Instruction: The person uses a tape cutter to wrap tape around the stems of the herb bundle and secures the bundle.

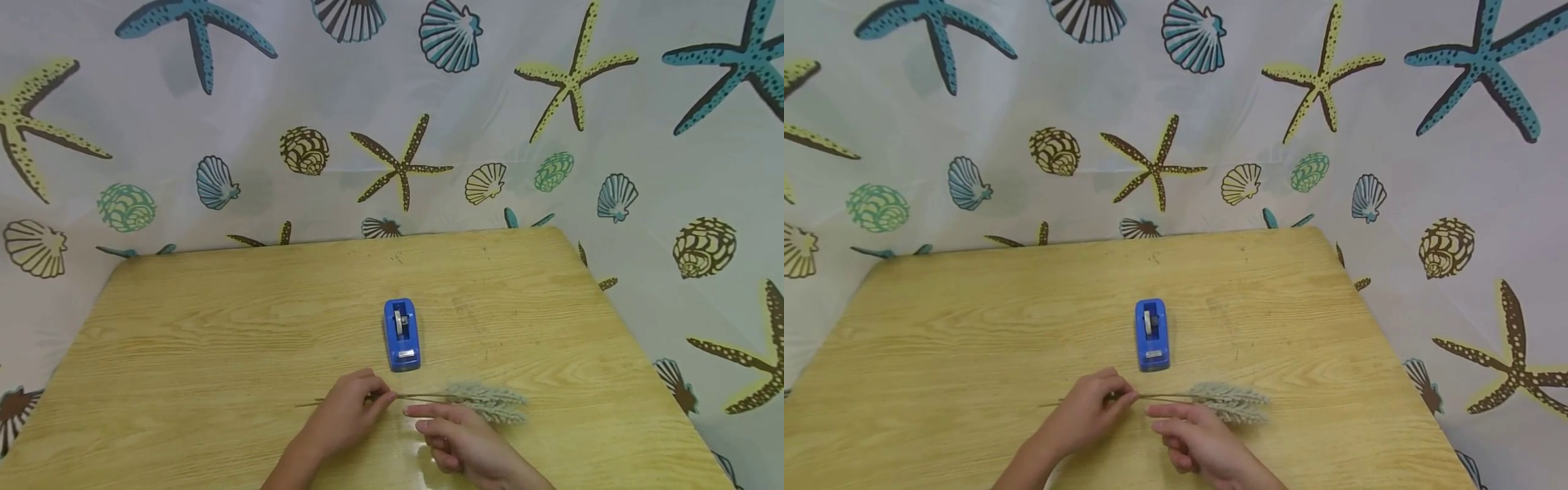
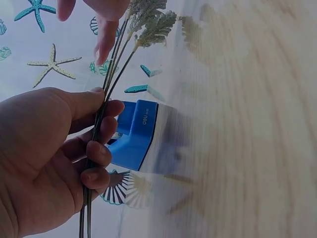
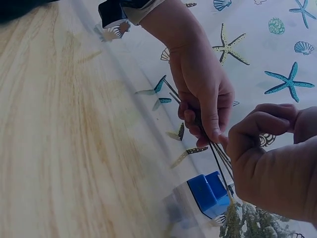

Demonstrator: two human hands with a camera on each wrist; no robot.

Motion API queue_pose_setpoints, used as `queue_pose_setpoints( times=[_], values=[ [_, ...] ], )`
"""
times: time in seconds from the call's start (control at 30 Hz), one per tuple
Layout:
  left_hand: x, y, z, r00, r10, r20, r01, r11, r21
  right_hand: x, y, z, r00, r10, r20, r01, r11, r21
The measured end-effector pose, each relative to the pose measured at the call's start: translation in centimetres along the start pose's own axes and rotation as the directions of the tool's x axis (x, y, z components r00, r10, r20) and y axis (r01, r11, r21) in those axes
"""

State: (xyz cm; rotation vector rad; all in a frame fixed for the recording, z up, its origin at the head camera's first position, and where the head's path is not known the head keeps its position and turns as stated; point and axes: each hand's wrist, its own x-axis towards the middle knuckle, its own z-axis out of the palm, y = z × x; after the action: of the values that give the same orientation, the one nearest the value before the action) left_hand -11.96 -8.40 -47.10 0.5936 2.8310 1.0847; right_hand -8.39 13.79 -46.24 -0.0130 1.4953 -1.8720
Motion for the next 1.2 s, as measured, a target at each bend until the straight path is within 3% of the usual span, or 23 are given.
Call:
queue_pose_setpoints(
  times=[0.5,0.8,1.0,1.07,1.1,1.13,1.17,1.2],
  values=[
    [-0.1,0.3,0.1,1.0,-0.007,0.029,0.008,0.999,-0.038,0.1,0.2,0.0,1.0,-0.015,0.001,0.015,0.999,-0.034],
    [-0.1,0.5,0.4,0.998,-0.054,0.024,0.054,0.998,-0.007,0.4,0.8,0.3,0.999,-0.016,-0.043,0.014,0.999,-0.052],
    [-0.3,0.5,0.7,0.998,-0.061,0.005,0.061,0.998,0.016,0.1,1.2,0.9,0.99,-0.038,-0.135,0.008,0.976,-0.217],
    [-0.4,0.5,0.7,0.998,-0.062,-0.003,0.062,0.998,0.022,-0.2,1.1,1.4,0.981,-0.112,-0.158,0.049,0.933,-0.356],
    [-0.4,0.4,0.8,0.998,-0.062,-0.009,0.063,0.998,0.027,-0.2,1.0,1.7,0.969,-0.179,-0.17,0.084,0.887,-0.454],
    [-0.4,0.4,0.8,0.998,-0.062,-0.013,0.063,0.997,0.033,-0.2,0.8,2.0,0.947,-0.267,-0.177,0.124,0.815,-0.566],
    [-0.4,0.4,0.8,0.998,-0.061,-0.017,0.062,0.997,0.04,-0.2,0.6,2.2,0.914,-0.366,-0.176,0.153,0.712,-0.685],
    [-0.4,0.4,0.7,0.998,-0.059,-0.019,0.06,0.997,0.043,-0.1,0.3,2.5,0.872,-0.458,-0.173,0.152,0.589,-0.794]
  ],
)
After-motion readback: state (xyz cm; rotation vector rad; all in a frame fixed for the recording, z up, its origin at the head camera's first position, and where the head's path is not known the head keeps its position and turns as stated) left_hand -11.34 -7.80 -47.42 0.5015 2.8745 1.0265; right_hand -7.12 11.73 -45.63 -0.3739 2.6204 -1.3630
